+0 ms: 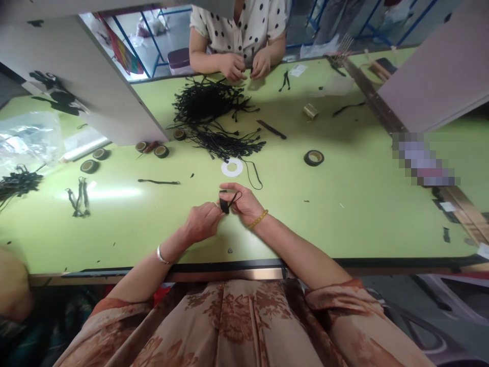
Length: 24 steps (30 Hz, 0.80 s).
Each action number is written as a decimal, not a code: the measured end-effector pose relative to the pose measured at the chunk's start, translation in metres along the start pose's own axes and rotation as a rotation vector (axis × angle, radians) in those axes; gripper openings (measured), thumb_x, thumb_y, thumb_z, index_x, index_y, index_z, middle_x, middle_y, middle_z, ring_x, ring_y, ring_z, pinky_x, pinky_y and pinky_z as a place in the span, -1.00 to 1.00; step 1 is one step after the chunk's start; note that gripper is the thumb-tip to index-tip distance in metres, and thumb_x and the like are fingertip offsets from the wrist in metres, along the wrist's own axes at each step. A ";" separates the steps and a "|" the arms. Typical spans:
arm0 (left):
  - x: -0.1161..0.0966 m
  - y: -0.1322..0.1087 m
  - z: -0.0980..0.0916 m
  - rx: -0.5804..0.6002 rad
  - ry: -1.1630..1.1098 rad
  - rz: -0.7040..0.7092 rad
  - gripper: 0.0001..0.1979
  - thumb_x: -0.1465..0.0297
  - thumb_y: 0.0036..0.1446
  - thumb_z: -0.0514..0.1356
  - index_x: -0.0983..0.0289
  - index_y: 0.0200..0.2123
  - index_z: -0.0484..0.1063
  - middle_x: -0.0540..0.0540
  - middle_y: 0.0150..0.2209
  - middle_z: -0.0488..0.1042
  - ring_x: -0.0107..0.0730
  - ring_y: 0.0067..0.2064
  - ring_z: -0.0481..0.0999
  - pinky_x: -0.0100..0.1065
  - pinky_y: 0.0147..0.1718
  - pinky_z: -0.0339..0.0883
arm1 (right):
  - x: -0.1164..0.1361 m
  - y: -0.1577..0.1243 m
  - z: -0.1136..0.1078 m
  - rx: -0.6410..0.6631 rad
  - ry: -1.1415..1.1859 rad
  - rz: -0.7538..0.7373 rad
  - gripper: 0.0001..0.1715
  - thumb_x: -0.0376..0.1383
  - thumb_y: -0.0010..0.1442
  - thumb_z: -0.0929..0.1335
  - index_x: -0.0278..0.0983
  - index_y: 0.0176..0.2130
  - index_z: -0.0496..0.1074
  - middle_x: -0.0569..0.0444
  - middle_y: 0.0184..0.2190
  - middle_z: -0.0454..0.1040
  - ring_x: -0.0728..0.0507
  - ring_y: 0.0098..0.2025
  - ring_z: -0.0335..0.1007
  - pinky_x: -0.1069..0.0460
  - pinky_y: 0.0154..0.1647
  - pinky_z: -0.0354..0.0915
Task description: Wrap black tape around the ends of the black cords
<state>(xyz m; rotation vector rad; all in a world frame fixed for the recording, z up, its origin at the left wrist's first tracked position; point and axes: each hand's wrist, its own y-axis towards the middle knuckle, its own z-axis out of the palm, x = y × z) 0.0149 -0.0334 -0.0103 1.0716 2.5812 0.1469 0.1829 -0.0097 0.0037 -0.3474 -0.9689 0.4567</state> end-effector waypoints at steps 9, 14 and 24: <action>-0.006 0.005 -0.004 0.151 -0.086 -0.138 -0.71 0.31 0.32 -0.08 0.28 -0.29 0.38 0.15 -0.41 0.46 -0.34 -0.39 0.41 -0.35 -0.41 0.24 | 0.031 -0.012 -0.014 0.233 -0.187 -0.189 -0.50 -0.30 -0.12 0.54 -0.27 -0.13 0.47 0.12 -0.51 0.56 -0.07 -0.46 0.49 0.04 -0.38 0.37; -0.007 0.008 -0.008 0.176 -0.178 -0.326 -0.76 0.35 0.30 -0.05 0.27 -0.26 0.39 0.17 -0.33 0.52 -0.28 -0.37 0.47 -0.31 -0.37 0.25 | 0.035 -0.016 -0.017 0.314 -0.332 -0.339 -0.51 -0.25 -0.08 0.54 -0.25 -0.12 0.45 0.18 -0.57 0.50 -0.03 -0.52 0.40 0.01 -0.36 0.34; 0.008 0.015 -0.010 -0.059 -1.304 -0.784 -0.70 0.14 0.23 0.05 0.23 -0.41 0.18 -0.16 -0.62 0.00 -0.61 -0.63 -0.09 -0.49 -0.65 -0.13 | 0.041 -0.024 -0.020 0.319 -0.802 -0.684 -0.57 -0.19 0.01 0.50 -0.22 -0.14 0.39 0.17 -0.49 0.42 -0.02 -0.46 0.28 0.03 -0.39 0.18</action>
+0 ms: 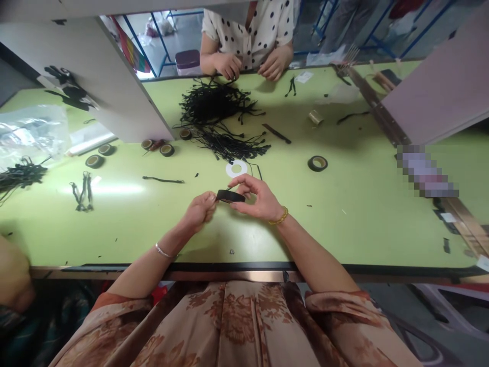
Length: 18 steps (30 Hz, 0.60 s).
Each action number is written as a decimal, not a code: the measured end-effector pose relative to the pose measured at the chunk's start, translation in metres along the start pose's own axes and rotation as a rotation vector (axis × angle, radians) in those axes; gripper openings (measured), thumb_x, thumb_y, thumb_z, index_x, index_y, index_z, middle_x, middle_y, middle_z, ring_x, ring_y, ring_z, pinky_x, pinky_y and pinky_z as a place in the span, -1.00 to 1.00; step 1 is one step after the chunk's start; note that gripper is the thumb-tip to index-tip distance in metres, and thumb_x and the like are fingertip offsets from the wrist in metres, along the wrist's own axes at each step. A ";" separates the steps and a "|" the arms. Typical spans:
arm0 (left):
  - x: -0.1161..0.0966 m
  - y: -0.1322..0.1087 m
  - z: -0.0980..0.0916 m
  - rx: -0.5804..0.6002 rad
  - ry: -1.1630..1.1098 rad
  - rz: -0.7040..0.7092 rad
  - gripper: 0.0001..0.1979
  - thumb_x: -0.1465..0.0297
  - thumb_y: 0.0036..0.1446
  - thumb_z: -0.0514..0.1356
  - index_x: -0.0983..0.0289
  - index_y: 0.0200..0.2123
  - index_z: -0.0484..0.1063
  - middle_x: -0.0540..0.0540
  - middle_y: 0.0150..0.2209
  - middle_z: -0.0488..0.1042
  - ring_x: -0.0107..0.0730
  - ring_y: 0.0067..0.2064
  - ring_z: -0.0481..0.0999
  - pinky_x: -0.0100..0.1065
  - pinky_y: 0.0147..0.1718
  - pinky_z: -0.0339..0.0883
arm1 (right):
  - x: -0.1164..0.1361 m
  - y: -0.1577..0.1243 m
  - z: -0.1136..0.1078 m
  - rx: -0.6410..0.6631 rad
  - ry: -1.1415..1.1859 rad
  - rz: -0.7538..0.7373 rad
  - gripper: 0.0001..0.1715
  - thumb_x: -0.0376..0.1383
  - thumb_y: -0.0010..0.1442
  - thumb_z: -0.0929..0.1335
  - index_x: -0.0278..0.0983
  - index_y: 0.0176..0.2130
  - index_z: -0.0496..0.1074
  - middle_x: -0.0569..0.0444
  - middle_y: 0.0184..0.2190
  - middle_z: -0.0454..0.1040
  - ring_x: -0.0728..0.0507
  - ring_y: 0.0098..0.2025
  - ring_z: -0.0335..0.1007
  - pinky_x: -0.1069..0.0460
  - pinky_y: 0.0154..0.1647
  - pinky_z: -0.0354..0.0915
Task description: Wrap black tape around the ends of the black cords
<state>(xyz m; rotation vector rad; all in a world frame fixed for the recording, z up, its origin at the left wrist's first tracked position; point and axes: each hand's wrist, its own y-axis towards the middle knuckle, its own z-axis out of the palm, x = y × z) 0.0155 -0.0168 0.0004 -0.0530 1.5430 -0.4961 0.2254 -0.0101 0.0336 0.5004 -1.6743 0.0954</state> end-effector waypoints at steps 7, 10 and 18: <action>-0.002 0.000 -0.006 0.045 -0.212 0.011 -0.54 0.01 0.04 0.26 0.21 -0.40 0.14 -0.20 -0.61 -0.03 -0.66 -0.64 -0.15 -0.52 -0.68 -0.24 | -0.012 0.005 0.003 0.204 -0.282 -0.040 -0.64 -0.29 0.03 0.42 -0.23 -0.16 0.28 0.18 -0.47 0.42 0.02 -0.51 0.17 0.08 -0.47 0.11; 0.005 0.004 -0.008 -0.020 -0.038 0.124 -0.59 0.01 0.10 0.21 0.22 -0.40 0.20 -0.18 -0.62 0.02 -0.63 -0.64 -0.05 -0.50 -0.66 -0.13 | -0.019 0.006 0.005 0.238 -0.299 0.024 -0.51 -0.28 0.00 0.43 -0.23 -0.09 0.22 0.18 -0.41 0.48 0.05 -0.58 0.08 0.09 -0.52 0.03; 0.010 0.010 -0.018 -0.181 0.593 0.414 -0.76 0.30 0.24 0.05 0.26 -0.44 0.32 -0.01 -0.46 0.35 -0.46 -0.37 0.29 -0.40 -0.32 0.19 | -0.034 0.004 0.017 0.181 -0.328 0.160 -0.66 -0.26 -0.03 0.42 -0.21 -0.37 0.16 0.29 -0.61 0.20 0.05 -0.59 -0.01 0.09 -0.51 -0.06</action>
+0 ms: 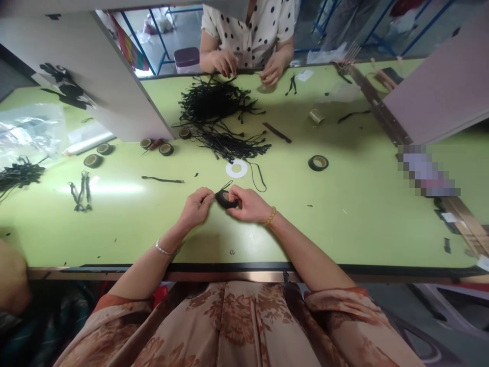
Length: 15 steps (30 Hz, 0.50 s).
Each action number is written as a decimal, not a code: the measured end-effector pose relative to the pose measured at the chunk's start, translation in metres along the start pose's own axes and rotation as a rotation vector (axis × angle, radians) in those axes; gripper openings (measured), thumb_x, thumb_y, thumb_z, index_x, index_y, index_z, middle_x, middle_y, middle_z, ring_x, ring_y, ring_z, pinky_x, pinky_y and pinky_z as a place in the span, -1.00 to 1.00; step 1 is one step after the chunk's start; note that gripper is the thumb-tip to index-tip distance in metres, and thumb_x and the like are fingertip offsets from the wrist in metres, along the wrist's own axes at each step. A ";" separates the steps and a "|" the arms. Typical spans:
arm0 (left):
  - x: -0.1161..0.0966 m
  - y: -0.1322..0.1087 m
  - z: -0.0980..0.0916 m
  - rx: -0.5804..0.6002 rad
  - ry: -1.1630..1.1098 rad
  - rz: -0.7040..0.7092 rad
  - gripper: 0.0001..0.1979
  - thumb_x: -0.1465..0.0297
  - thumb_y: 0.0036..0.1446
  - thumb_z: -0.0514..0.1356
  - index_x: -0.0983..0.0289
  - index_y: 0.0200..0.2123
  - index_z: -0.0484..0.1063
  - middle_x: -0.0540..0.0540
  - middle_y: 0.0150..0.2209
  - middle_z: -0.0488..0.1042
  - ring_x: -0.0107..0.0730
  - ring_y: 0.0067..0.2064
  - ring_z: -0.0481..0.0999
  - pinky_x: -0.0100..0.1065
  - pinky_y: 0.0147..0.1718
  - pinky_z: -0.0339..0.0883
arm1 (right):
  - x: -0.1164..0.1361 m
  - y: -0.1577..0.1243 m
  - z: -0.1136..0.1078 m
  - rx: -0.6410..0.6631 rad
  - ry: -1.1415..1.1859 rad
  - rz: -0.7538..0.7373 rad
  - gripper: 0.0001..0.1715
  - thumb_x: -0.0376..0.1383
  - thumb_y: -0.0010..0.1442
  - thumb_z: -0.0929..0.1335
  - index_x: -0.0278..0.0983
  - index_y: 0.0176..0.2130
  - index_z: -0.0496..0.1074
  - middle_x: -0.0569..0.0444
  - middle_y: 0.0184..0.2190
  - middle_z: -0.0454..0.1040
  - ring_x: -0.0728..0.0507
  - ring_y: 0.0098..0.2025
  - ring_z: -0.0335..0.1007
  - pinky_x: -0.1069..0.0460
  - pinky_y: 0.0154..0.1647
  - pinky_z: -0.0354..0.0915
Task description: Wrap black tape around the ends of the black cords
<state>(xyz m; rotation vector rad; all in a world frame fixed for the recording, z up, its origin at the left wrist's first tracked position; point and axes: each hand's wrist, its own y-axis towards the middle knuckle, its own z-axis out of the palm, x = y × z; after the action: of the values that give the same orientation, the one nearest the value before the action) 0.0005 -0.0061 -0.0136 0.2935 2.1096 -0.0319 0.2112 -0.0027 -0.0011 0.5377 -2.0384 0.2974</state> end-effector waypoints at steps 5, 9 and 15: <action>-0.005 -0.003 0.004 0.036 0.011 -0.110 -0.86 0.29 0.18 0.10 0.24 -0.35 0.26 -0.10 -0.53 0.26 -0.50 -0.49 0.22 -0.43 -0.45 0.12 | 0.001 0.000 0.005 0.003 -0.021 0.022 -0.67 -0.27 -0.03 0.42 -0.21 -0.41 0.15 0.28 -0.59 0.18 0.05 -0.57 0.00 0.09 -0.50 -0.06; -0.009 -0.007 0.007 0.038 0.051 -0.072 -0.86 0.30 0.18 0.09 0.24 -0.37 0.27 -0.10 -0.54 0.26 -0.51 -0.52 0.20 -0.43 -0.46 0.10 | -0.001 0.001 0.004 0.043 0.166 0.058 -0.67 -0.28 -0.07 0.42 -0.22 -0.41 0.16 0.25 -0.55 0.25 0.06 -0.55 0.03 0.10 -0.50 -0.04; -0.010 -0.014 0.008 0.010 0.185 0.181 -0.79 0.30 0.26 0.03 0.26 -0.30 0.40 0.02 -0.42 0.45 -0.47 -0.42 0.36 -0.42 -0.37 0.20 | -0.010 0.011 0.001 0.022 0.899 0.321 -0.63 -0.18 -0.01 0.37 -0.24 -0.19 0.28 0.14 -0.51 0.49 0.05 -0.68 0.10 0.11 -0.62 0.00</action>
<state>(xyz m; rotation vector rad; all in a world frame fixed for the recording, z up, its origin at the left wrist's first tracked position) 0.0090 -0.0227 -0.0103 0.5087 2.2577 0.0944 0.2093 0.0084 -0.0097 0.0420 -1.2284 0.6240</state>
